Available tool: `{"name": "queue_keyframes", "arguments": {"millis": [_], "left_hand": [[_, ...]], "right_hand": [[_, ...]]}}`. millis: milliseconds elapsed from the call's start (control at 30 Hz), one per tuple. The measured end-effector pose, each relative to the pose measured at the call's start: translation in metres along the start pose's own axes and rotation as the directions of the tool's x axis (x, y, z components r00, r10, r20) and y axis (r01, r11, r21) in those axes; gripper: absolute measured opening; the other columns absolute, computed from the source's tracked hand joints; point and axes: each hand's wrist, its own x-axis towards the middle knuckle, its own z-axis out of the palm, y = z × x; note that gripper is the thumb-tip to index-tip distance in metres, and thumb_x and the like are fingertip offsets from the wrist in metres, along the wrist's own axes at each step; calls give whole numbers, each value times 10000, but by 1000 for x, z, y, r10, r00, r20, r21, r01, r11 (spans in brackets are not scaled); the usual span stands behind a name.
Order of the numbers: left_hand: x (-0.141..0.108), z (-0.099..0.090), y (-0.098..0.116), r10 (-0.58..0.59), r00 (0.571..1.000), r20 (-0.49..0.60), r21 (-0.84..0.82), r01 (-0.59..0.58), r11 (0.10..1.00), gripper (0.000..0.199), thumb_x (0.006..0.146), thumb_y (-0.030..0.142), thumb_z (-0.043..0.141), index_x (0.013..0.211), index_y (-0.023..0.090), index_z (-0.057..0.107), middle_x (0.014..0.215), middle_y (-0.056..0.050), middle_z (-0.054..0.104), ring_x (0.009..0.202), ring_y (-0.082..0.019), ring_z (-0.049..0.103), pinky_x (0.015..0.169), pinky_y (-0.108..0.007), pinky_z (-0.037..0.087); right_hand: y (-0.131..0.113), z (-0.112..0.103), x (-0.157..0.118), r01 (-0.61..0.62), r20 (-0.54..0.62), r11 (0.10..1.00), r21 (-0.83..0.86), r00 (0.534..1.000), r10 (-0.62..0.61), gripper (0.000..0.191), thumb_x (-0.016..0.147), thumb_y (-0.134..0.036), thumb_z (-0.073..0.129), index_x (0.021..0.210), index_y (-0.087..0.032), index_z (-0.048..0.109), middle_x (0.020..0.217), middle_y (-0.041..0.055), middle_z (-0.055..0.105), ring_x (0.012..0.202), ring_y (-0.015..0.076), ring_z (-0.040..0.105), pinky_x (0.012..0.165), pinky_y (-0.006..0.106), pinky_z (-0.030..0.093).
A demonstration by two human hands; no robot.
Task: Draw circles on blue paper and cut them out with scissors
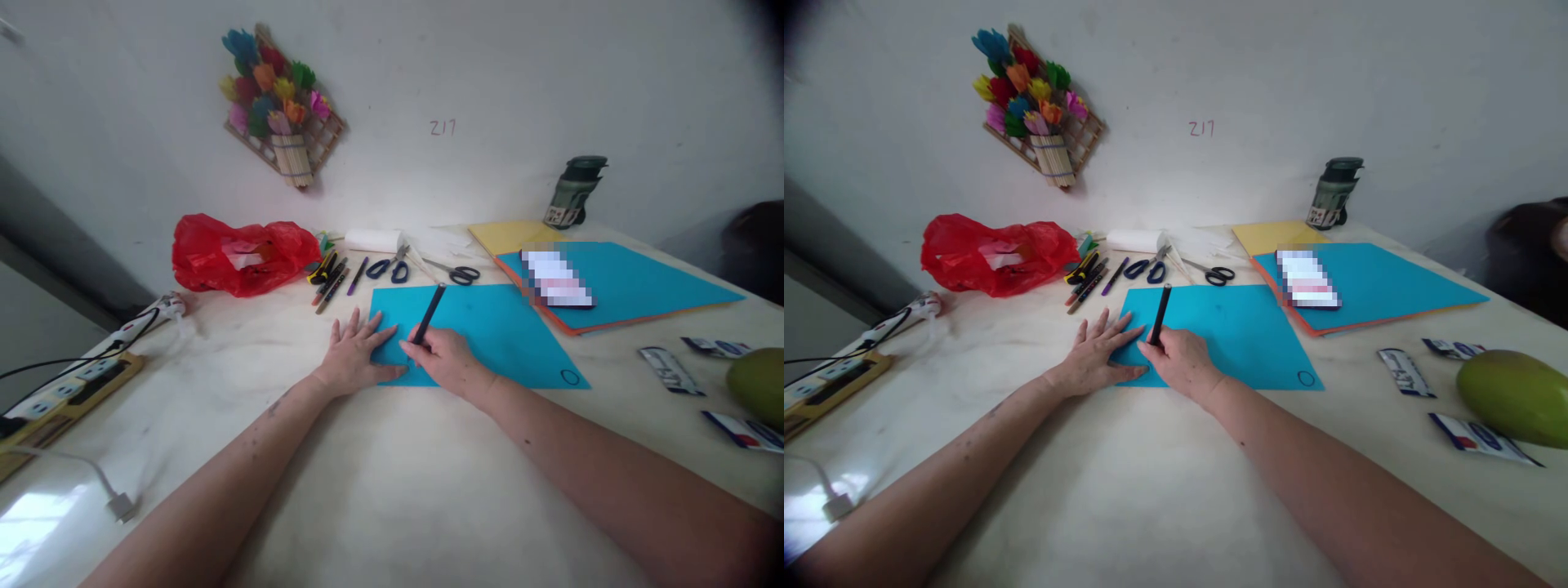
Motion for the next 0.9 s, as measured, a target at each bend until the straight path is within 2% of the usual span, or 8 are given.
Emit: {"name": "queue_keyframes", "arguments": {"millis": [900], "left_hand": [[0,0,0,5,1000,-1,-3,-5,1000,786,613,764,352,1297,380,289,1415,39,145,1284,-303,-34,972,-573,-26]], "right_hand": [[0,1,-1,-9,-8,999,-31,1000,9,237,795,-372,446,804,-186,592,687,32,640,616,138,562,544,223,360]]}}
